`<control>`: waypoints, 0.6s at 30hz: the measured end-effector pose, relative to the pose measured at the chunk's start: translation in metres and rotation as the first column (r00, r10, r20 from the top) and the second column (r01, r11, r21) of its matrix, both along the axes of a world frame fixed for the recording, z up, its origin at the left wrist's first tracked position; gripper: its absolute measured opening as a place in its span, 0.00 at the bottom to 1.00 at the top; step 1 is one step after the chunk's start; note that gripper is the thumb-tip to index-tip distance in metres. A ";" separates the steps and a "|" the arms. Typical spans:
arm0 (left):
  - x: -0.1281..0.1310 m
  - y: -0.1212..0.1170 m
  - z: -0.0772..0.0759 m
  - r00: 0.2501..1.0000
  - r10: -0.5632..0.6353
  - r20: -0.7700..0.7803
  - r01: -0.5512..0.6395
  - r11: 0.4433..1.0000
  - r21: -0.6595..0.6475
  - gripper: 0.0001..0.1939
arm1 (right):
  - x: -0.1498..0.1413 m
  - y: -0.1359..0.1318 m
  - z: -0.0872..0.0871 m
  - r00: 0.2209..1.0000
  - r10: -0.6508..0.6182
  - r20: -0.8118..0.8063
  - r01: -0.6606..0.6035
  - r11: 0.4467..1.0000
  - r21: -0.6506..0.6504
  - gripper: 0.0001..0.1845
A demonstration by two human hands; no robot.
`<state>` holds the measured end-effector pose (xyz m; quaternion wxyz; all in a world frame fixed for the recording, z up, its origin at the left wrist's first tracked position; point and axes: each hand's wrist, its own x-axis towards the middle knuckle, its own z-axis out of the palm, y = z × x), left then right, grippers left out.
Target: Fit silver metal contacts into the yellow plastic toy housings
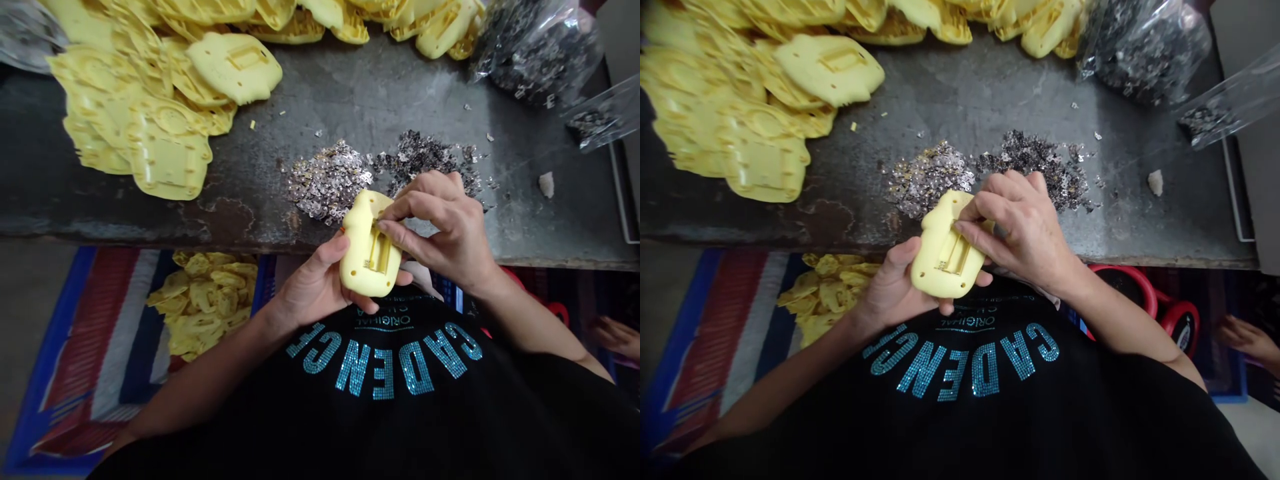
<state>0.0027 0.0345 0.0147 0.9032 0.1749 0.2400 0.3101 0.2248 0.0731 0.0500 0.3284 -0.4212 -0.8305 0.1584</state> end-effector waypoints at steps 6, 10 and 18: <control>-0.001 0.000 -0.002 1.000 -0.018 0.009 0.018 1.000 -0.008 0.40 | 0.010 -0.005 0.004 0.999 0.023 -0.042 -0.021 0.998 0.051 0.06; 0.000 0.000 0.000 0.999 -0.006 0.037 0.006 1.000 0.025 0.36 | 0.016 0.003 0.007 0.991 0.071 -0.111 -0.075 0.997 -0.031 0.07; 0.004 -0.007 0.006 0.978 0.176 -0.108 -0.159 0.975 0.153 0.37 | 0.012 0.030 0.008 0.961 0.209 -0.184 -0.254 0.927 -0.274 0.22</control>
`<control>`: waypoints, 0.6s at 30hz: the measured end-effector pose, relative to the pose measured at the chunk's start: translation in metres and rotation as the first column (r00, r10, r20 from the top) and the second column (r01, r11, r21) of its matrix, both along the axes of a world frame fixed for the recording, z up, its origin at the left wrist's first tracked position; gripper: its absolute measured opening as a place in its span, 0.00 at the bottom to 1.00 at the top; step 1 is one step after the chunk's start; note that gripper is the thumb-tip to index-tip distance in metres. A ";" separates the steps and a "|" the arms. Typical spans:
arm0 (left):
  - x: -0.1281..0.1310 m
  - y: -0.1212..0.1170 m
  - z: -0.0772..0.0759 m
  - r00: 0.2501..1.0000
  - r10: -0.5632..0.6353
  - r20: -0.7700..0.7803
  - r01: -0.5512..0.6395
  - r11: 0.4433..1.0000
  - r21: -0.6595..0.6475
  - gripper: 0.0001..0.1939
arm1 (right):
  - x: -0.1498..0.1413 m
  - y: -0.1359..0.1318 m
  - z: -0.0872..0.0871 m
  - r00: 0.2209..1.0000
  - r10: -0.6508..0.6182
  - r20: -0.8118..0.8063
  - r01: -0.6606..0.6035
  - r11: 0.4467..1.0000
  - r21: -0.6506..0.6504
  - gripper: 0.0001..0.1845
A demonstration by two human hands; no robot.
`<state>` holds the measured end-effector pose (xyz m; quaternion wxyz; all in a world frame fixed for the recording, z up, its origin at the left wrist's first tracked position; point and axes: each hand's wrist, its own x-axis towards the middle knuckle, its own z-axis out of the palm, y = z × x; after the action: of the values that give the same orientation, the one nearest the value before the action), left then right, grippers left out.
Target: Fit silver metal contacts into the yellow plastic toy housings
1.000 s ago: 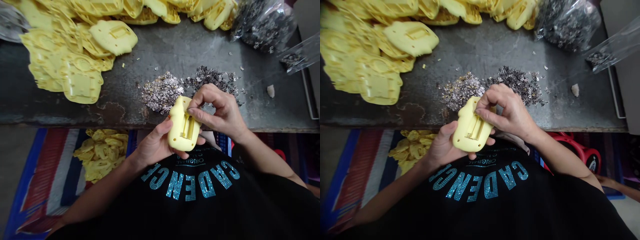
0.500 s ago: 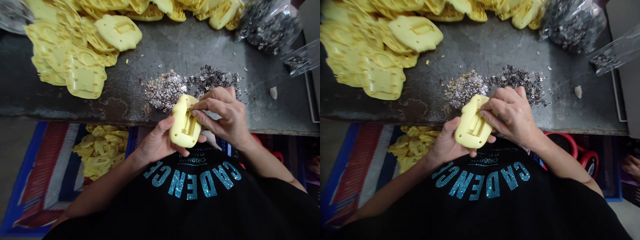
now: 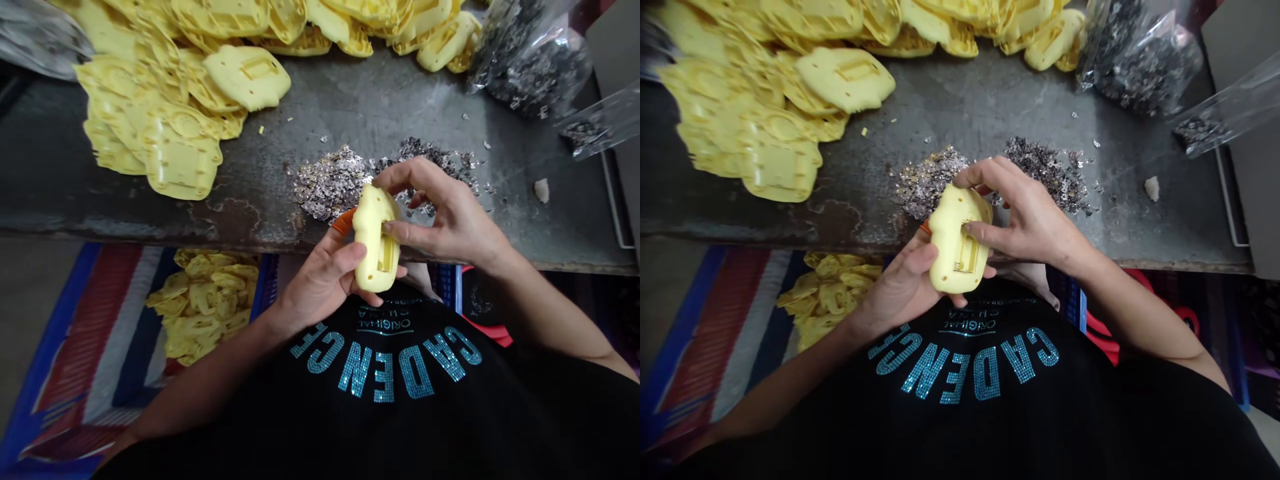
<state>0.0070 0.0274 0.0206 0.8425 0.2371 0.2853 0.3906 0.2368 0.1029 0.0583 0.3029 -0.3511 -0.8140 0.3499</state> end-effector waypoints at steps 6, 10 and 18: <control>-0.002 -0.008 0.001 0.987 0.059 -0.150 -0.033 0.985 0.170 0.32 | -0.005 -0.008 -0.007 0.998 -0.041 -0.045 0.041 0.999 0.005 0.25; -0.005 -0.017 0.003 0.928 0.184 -0.323 -0.036 0.910 0.413 0.30 | -0.008 -0.022 -0.028 0.964 -0.123 -0.236 0.140 0.989 0.055 0.25; -0.009 -0.021 0.018 0.643 0.508 -0.573 0.228 0.587 0.777 0.35 | -0.017 -0.033 -0.075 0.839 -0.177 -0.515 0.338 0.910 0.239 0.27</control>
<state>-0.0021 0.0062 0.0382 0.4068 0.6986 0.4203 0.4121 0.2200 0.0695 -0.0164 0.5938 -0.3063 -0.7027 0.2446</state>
